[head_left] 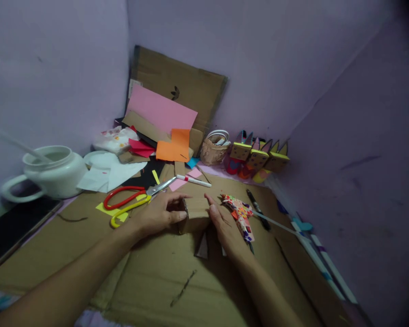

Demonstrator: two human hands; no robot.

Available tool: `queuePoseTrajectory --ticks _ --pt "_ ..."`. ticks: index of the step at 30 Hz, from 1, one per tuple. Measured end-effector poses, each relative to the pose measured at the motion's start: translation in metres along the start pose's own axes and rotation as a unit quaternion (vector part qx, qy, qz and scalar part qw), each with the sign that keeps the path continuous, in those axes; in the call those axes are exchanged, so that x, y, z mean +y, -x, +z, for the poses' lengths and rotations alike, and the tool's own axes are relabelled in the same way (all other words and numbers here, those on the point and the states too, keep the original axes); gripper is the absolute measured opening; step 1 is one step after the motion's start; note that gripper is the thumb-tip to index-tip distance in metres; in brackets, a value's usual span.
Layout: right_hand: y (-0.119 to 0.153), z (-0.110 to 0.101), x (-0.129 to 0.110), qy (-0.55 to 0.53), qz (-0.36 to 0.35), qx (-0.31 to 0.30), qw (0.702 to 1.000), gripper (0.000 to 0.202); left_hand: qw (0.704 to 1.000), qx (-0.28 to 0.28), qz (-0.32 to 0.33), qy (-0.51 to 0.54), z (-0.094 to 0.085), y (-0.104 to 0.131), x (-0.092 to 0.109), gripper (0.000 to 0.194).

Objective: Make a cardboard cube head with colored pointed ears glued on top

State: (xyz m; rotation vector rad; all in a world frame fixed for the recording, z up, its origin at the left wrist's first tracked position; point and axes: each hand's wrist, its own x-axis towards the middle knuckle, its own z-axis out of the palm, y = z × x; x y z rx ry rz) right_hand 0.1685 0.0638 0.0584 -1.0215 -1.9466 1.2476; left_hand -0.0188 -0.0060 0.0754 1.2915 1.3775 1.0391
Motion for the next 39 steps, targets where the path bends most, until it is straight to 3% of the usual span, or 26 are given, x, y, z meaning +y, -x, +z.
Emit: queuePoseTrajectory --ticks 4,7,10,13,17,22,27,29,31,35,37,39 --pt "-0.001 0.003 0.005 -0.03 0.016 0.019 0.999 0.065 0.999 -0.021 0.034 0.01 -0.002 0.003 0.0 0.07" --pt "0.001 0.002 0.007 -0.06 0.002 0.036 0.998 0.055 0.992 0.008 0.062 -0.106 0.004 0.008 0.007 0.065" --pt "0.004 -0.002 0.006 0.013 -0.141 0.079 0.987 0.045 0.972 0.05 0.094 -0.211 0.011 0.01 0.01 0.05" --pt "0.005 -0.006 0.004 0.132 -0.319 0.091 0.934 0.028 0.963 0.077 0.133 -0.221 0.015 0.008 0.002 0.043" --pt "0.001 -0.005 0.007 0.196 -0.398 0.078 0.893 0.014 0.951 0.097 0.192 -0.22 0.015 0.003 -0.016 0.036" --pt "-0.002 -0.003 0.008 0.215 -0.401 0.087 0.886 0.008 0.939 0.098 0.222 -0.243 0.013 0.0 -0.024 0.035" --pt "0.004 -0.007 0.001 0.225 -0.412 0.078 0.879 0.007 0.935 0.088 0.215 -0.267 0.013 0.004 -0.018 0.039" --pt "0.006 -0.01 0.0 0.211 -0.403 0.045 0.889 0.024 0.941 0.078 0.192 -0.267 0.013 0.005 -0.013 0.041" --pt "0.007 -0.012 0.001 0.148 -0.367 0.039 0.918 0.039 0.95 0.075 0.166 -0.252 0.013 0.007 -0.007 0.043" --pt "0.005 -0.012 0.006 -0.081 -0.219 0.058 0.971 0.054 0.981 0.1 0.122 -0.116 0.01 0.006 -0.001 0.046" --pt "0.005 -0.011 0.005 -0.134 -0.171 -0.009 0.976 0.071 0.992 0.076 0.1 -0.013 0.009 0.005 0.0 0.05" --pt "0.006 -0.009 0.002 -0.123 -0.155 -0.078 0.977 0.091 0.993 0.036 0.078 0.076 0.01 0.004 0.001 0.052"
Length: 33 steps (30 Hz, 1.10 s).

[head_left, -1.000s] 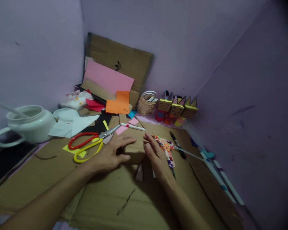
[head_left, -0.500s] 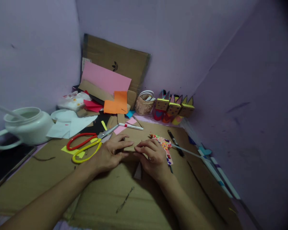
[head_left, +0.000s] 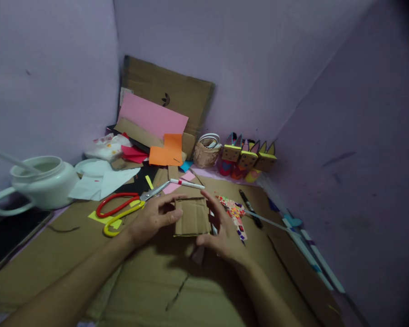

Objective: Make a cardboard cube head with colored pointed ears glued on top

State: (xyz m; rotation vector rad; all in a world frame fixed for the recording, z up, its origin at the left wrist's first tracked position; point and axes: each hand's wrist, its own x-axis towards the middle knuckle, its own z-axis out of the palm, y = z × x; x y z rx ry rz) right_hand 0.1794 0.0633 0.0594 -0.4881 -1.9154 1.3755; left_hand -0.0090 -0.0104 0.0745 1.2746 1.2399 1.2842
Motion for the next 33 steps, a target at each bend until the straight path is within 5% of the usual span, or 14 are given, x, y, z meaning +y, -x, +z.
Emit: queuePoseTrajectory --ticks 2,5,11,15,18,25,33 --pt "0.0 0.002 -0.003 0.03 0.011 -0.03 0.999 0.103 0.996 -0.023 -0.032 0.079 0.003 0.0 -0.001 0.052" --pt "0.0 0.002 -0.001 0.061 0.022 -0.003 0.998 0.093 0.989 -0.04 -0.079 0.122 0.006 0.002 -0.003 0.054" --pt "-0.004 0.001 0.007 0.177 0.087 0.045 0.979 0.038 0.984 0.062 0.045 -0.158 0.0 0.003 -0.007 0.068" --pt "-0.003 0.003 0.006 0.329 0.045 0.106 0.937 0.042 0.961 0.082 0.067 -0.256 0.002 0.001 -0.002 0.053" --pt "0.0 -0.005 0.003 0.297 0.013 0.148 0.943 0.048 0.952 0.088 0.101 -0.277 0.003 0.002 0.0 0.052" --pt "-0.001 -0.03 0.001 0.201 0.019 0.009 0.979 0.073 0.912 0.037 0.143 -0.382 0.011 0.003 -0.009 0.071" --pt "-0.013 -0.019 0.016 0.255 -0.043 0.082 0.962 0.059 0.933 0.032 0.128 -0.335 0.003 -0.012 -0.004 0.053"
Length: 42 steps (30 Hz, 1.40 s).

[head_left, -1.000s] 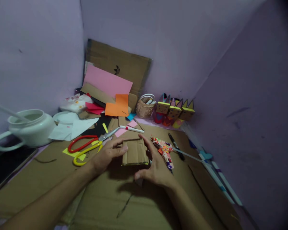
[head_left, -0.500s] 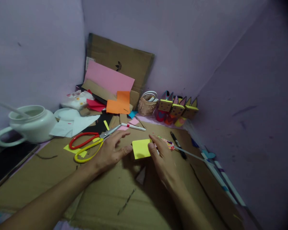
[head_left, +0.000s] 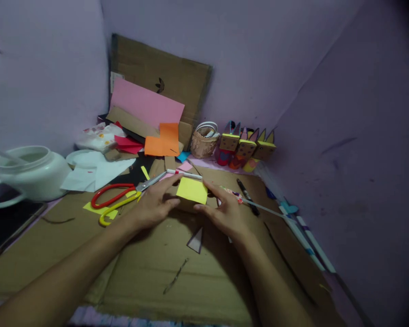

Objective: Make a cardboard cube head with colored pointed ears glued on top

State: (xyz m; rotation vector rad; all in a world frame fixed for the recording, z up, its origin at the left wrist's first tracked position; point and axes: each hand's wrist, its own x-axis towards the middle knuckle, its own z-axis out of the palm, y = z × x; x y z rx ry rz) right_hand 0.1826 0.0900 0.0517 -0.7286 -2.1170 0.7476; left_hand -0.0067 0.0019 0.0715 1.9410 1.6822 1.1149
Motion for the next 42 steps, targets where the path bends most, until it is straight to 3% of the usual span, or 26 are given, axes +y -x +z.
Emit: queuePoseTrajectory --ticks 3,10,19,25,28,31,34,37,39,42 --pt "0.001 0.003 -0.001 0.037 -0.018 -0.016 0.999 0.059 0.999 -0.026 0.021 -0.027 -0.003 0.001 -0.008 0.051" --pt "0.0 0.002 -0.002 0.032 -0.008 -0.032 0.999 0.058 0.997 -0.02 0.046 -0.06 0.001 0.002 -0.018 0.053" --pt "-0.002 0.003 -0.008 -0.012 0.037 -0.027 0.999 0.057 0.999 -0.016 0.031 -0.037 -0.001 0.003 -0.015 0.052" --pt "-0.002 -0.001 -0.009 -0.044 0.05 -0.04 0.997 0.051 0.998 -0.053 -0.012 0.019 -0.009 0.007 -0.005 0.057" --pt "0.001 -0.005 -0.012 -0.031 -0.016 0.015 0.999 0.051 0.993 -0.037 -0.046 0.099 -0.014 0.006 -0.003 0.077" --pt "0.005 -0.005 -0.019 0.038 -0.151 0.086 0.984 0.053 0.964 0.009 -0.097 0.249 -0.016 0.004 -0.005 0.086" --pt "0.009 -0.001 -0.023 0.095 -0.242 0.076 0.963 0.058 0.933 -0.033 -0.101 0.344 -0.012 0.004 -0.005 0.086" --pt "0.012 0.005 -0.022 0.11 -0.279 0.046 0.953 0.067 0.933 -0.04 -0.07 0.351 -0.005 0.005 -0.001 0.085" --pt "0.015 0.008 -0.02 0.096 -0.241 0.045 0.965 0.074 0.94 -0.01 -0.057 0.335 -0.001 0.006 0.001 0.086" --pt "0.017 0.008 -0.018 -0.018 -0.119 0.05 0.992 0.082 0.948 0.01 -0.063 0.311 0.0 0.008 0.003 0.091"
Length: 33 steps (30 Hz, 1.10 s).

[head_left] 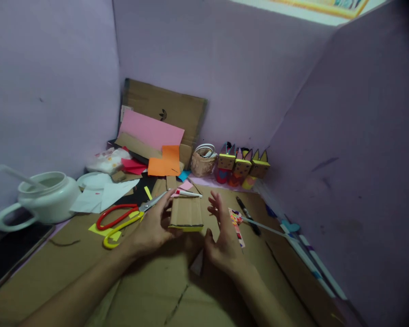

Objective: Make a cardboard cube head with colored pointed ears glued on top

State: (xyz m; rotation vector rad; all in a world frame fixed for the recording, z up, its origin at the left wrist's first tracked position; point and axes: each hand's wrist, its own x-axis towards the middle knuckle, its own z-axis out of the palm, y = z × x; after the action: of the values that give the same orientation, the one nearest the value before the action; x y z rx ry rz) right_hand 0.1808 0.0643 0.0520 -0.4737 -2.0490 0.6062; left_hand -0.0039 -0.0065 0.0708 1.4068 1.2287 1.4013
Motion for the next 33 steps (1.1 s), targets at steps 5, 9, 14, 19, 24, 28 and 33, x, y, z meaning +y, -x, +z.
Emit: queuePoseTrajectory --ticks 5,9,14,19,24,28,33 --pt "-0.003 -0.003 -0.003 -0.299 0.137 -0.053 0.943 0.098 1.0 -0.012 -0.014 -0.019 0.002 0.004 0.005 0.088" --pt "-0.004 -0.001 -0.009 -0.343 0.206 -0.04 0.916 0.107 0.998 -0.034 -0.04 -0.033 0.003 0.007 0.005 0.086" --pt "-0.002 0.001 -0.013 -0.375 0.239 -0.026 0.896 0.104 0.991 -0.09 -0.05 0.085 0.001 0.009 0.002 0.091" --pt "0.0 0.001 -0.014 -0.4 0.23 -0.017 0.887 0.102 0.988 -0.106 -0.022 0.107 0.0 0.011 0.001 0.077" --pt "0.001 0.0 -0.016 -0.382 0.216 -0.008 0.899 0.102 0.993 -0.085 -0.01 0.084 0.002 0.012 0.002 0.077" --pt "-0.001 -0.001 -0.017 -0.364 0.205 -0.003 0.909 0.105 0.994 -0.091 -0.009 0.063 0.003 0.012 0.007 0.077" --pt "-0.001 -0.002 -0.018 -0.353 0.201 -0.003 0.914 0.104 0.994 -0.101 -0.015 0.047 0.001 0.013 0.01 0.082"
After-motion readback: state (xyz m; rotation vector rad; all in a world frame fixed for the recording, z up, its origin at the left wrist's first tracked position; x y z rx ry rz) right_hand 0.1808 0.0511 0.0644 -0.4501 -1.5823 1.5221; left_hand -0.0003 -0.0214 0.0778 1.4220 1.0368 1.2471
